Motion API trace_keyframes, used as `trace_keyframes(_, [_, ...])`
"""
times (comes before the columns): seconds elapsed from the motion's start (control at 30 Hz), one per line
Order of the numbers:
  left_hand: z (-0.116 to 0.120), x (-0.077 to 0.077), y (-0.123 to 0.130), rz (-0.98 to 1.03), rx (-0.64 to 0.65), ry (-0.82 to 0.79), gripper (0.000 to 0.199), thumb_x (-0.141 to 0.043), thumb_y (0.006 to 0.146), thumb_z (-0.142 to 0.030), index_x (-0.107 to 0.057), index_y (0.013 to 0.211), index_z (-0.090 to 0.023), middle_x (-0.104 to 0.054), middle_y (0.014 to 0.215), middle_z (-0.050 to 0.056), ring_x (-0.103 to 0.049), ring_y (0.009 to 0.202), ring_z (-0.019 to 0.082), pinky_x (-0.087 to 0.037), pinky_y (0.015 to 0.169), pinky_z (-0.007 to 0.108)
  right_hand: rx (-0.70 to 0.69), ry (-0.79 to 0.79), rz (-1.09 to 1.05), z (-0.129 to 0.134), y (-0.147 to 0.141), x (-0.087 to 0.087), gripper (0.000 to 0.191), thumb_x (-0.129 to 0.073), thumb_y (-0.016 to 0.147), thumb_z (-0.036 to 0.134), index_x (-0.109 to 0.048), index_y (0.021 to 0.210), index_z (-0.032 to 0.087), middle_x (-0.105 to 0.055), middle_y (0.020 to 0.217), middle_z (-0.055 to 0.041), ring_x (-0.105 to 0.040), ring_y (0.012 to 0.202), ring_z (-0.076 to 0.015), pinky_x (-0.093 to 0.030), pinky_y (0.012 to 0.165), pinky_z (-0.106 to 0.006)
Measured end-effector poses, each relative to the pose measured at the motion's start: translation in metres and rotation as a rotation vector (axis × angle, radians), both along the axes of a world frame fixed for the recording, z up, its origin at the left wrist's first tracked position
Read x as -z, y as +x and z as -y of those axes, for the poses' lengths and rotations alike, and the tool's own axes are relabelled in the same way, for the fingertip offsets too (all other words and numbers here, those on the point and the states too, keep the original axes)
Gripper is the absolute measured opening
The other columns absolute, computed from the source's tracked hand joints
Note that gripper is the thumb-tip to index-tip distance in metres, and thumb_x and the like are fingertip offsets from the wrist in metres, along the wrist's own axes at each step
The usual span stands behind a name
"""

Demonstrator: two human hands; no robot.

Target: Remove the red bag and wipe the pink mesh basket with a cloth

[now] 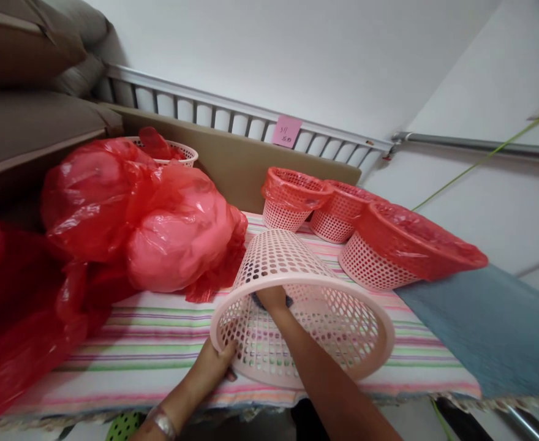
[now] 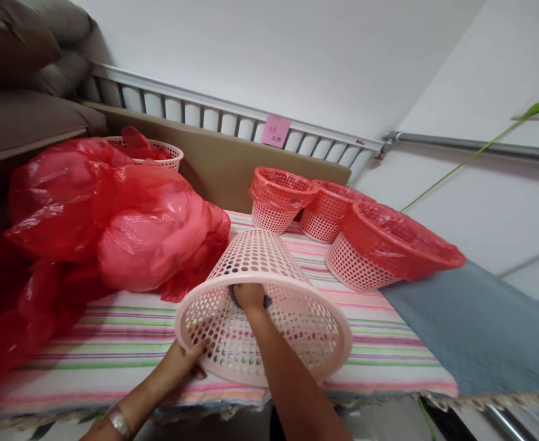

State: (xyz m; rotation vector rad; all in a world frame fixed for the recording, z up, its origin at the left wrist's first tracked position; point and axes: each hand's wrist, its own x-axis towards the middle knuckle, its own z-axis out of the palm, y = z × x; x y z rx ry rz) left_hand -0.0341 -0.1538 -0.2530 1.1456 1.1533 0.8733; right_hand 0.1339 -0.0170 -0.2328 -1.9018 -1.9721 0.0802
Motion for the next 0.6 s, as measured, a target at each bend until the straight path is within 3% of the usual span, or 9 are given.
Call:
trace_keyframes(0.13, [0.000, 0.002, 0.002, 0.023, -0.031, -0.003, 0.054, -0.051, 0.083, -0.040, -0.043, 0.128, -0.012, -0.064, 0.078, 0.004, -0.055, 0.036, 0.006, -0.045, 0.034, 0.016, -0.012, -0.016, -0.009, 0.054, -0.011, 0.006, 0.042, -0.055, 0.073, 0.020, -0.056, 0.115, 0.012, -0.062, 0.107, -0.0132, -0.056, 0.101, -0.0254, -0.041, 0.088, -0.032])
trace_keyframes(0.33, [0.000, -0.006, 0.000, 0.052, 0.023, 0.043, 0.042, -0.055, 0.080, -0.042, -0.052, 0.111, -0.014, -0.065, 0.064, 0.000, -0.060, 0.041, 0.010, -0.048, 0.038, 0.017, -0.122, -0.014, -0.037, 0.143, -0.020, 0.017, 0.041, -0.056, 0.066, 0.015, -0.057, 0.107, 0.020, -0.058, 0.108, -0.0087, -0.052, 0.104, -0.0248, -0.039, 0.090, -0.033])
trace_keyframes(0.47, [-0.005, -0.011, -0.013, 0.051, 0.017, 0.029, 0.046, -0.058, 0.077, -0.046, -0.055, 0.110, -0.014, -0.071, 0.073, 0.004, -0.064, 0.047, 0.014, -0.051, 0.040, 0.020, -0.132, -0.043, -0.027, 0.159, -0.020, 0.014, 0.042, -0.057, 0.064, 0.013, -0.057, 0.106, 0.021, -0.058, 0.109, -0.0085, -0.052, 0.104, -0.0254, -0.039, 0.090, -0.033])
trace_keyframes(0.6, [-0.012, -0.012, -0.029, -0.028, -0.064, 0.034, 0.055, -0.055, 0.079, -0.049, -0.054, 0.117, -0.009, -0.068, 0.061, 0.004, -0.062, 0.042, 0.016, -0.050, 0.038, 0.023, -0.165, -0.039, 0.008, 0.144, -0.022, 0.010, 0.041, -0.058, 0.064, 0.014, -0.058, 0.104, 0.023, -0.059, 0.104, -0.0064, -0.053, 0.100, -0.0244, -0.040, 0.086, -0.032])
